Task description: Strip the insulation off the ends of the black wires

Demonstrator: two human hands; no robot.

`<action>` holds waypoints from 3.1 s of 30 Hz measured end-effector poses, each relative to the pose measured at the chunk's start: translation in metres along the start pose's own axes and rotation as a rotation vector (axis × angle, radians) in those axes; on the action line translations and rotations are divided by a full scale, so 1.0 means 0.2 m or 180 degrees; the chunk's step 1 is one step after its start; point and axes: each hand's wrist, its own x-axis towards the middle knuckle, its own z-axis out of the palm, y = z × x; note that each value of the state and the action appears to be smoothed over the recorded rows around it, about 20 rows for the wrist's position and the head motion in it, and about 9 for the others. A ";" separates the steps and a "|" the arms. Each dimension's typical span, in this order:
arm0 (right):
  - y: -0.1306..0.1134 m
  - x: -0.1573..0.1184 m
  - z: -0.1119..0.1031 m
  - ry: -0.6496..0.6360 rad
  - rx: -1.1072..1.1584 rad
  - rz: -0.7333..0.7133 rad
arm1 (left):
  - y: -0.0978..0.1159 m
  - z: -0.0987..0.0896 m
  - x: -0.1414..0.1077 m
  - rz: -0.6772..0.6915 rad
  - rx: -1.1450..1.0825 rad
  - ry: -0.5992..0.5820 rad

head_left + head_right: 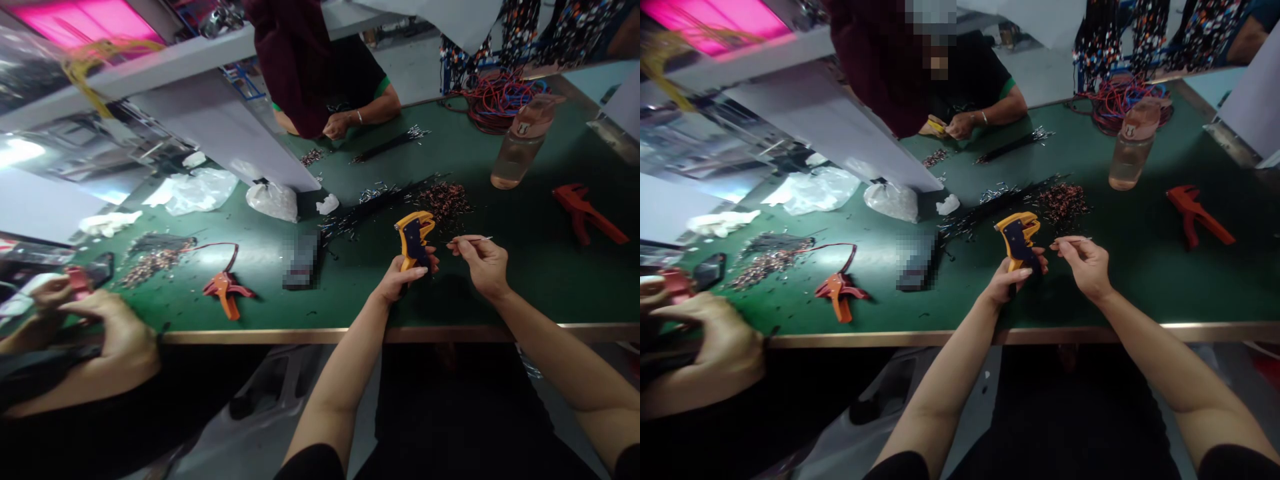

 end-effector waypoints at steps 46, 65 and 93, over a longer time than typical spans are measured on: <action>-0.01 -0.02 -0.02 -0.1056 -0.1439 -0.1919 | 0.02 0.06 0.01 0.0304 0.0400 0.0244; -0.01 -0.02 -0.01 -0.0974 -0.1416 -0.1917 | 0.00 0.07 0.00 0.0294 0.0593 0.0653; 0.00 0.10 -0.02 -0.0120 0.1764 0.1790 | -0.01 0.01 -0.02 -0.0241 -0.0067 -0.0608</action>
